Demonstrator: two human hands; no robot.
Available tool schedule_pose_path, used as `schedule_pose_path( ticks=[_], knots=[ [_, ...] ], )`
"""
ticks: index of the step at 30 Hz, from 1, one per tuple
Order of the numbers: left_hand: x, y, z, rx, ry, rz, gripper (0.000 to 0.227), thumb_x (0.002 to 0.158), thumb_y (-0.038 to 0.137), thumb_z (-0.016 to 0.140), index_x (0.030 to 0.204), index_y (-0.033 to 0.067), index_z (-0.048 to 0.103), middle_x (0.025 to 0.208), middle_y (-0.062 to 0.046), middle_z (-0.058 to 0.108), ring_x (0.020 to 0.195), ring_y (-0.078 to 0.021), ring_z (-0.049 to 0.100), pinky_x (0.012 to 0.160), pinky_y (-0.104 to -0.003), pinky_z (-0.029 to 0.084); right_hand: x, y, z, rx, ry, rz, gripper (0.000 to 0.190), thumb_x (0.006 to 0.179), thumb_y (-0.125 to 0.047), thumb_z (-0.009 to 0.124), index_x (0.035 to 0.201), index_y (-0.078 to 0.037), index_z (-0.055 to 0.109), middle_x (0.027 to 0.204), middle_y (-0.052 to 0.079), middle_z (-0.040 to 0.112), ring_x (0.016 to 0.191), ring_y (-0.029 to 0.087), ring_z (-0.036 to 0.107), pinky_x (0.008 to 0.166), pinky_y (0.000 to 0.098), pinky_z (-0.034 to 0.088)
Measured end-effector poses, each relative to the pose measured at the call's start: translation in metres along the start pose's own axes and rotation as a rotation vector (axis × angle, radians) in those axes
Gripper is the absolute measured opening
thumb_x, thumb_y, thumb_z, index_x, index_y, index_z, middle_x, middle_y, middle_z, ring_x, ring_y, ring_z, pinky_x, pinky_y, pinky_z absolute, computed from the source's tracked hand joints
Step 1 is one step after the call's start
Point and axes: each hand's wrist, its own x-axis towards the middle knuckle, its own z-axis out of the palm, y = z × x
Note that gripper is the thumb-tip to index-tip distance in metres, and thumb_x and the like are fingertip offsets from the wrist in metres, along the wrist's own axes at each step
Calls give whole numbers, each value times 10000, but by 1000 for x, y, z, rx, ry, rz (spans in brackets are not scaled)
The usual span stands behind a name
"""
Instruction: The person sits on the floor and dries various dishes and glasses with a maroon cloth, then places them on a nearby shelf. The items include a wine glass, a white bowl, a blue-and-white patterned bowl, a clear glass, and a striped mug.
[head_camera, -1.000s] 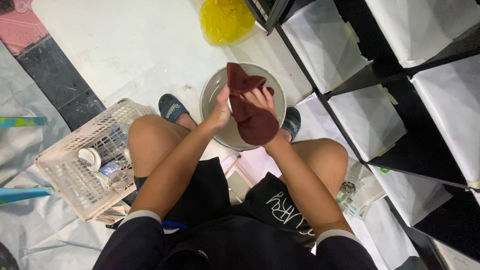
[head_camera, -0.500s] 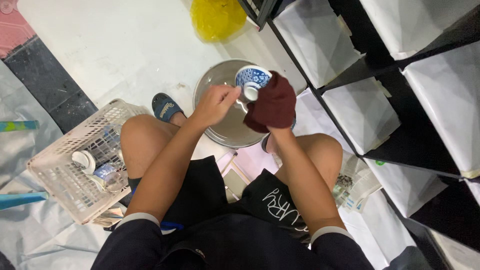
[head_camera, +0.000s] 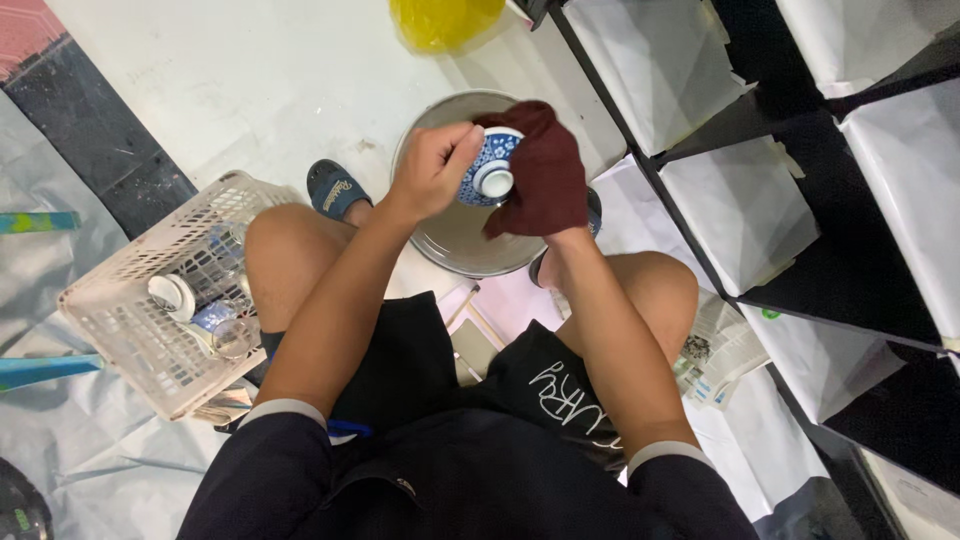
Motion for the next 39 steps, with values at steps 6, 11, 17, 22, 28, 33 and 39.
schedule_pose_path(
  ticks=[6,11,17,22,28,33,39],
  knots=[
    [-9,-13,10,-100,-110,-51,363,1085,242,518,825,-9,554,638,-48,462,605,-99,414,563,-326,388,9,-1,16,-155,-176,-38,923,243,-460,957,1024,-71,655,955,174,621,888,387,606,731,464,493],
    [-12,-34,22,-326,31,-81,407,1134,262,518,814,11,512,723,26,435,702,-62,373,614,-295,338,4,4,19,-308,-341,220,762,324,-464,950,900,-63,652,937,181,626,856,383,630,737,463,519],
    [-7,-46,40,-641,506,-63,377,1140,288,453,909,23,589,843,58,571,792,-28,470,718,-240,415,2,-28,43,-83,-56,527,938,360,-395,935,1129,-5,563,1002,191,649,920,394,658,773,460,548],
    [-7,-30,31,-629,360,-68,353,1106,276,461,947,14,638,829,43,621,739,-16,506,647,-203,428,-2,-27,38,122,46,572,825,509,-354,877,1166,-8,518,1022,169,670,966,376,676,786,444,561],
    [-10,-32,14,-462,42,-126,295,1045,254,577,843,39,560,692,48,583,596,-19,535,544,-207,423,-14,0,15,403,48,982,637,725,-334,762,1202,-14,488,1040,155,697,1021,375,690,768,444,580],
    [-6,-44,15,-337,-51,-5,422,1138,242,593,777,32,534,721,44,486,676,-14,421,622,-226,368,-10,26,4,0,-177,133,1055,264,-248,989,1189,-15,536,1018,187,650,970,414,660,782,431,540],
    [-9,-52,23,-663,-144,-182,344,1098,258,540,872,27,657,794,80,628,721,-6,513,637,-210,432,-11,15,25,-162,-178,204,964,268,-316,974,1110,-11,616,985,174,659,890,386,671,737,449,531]
  ],
)
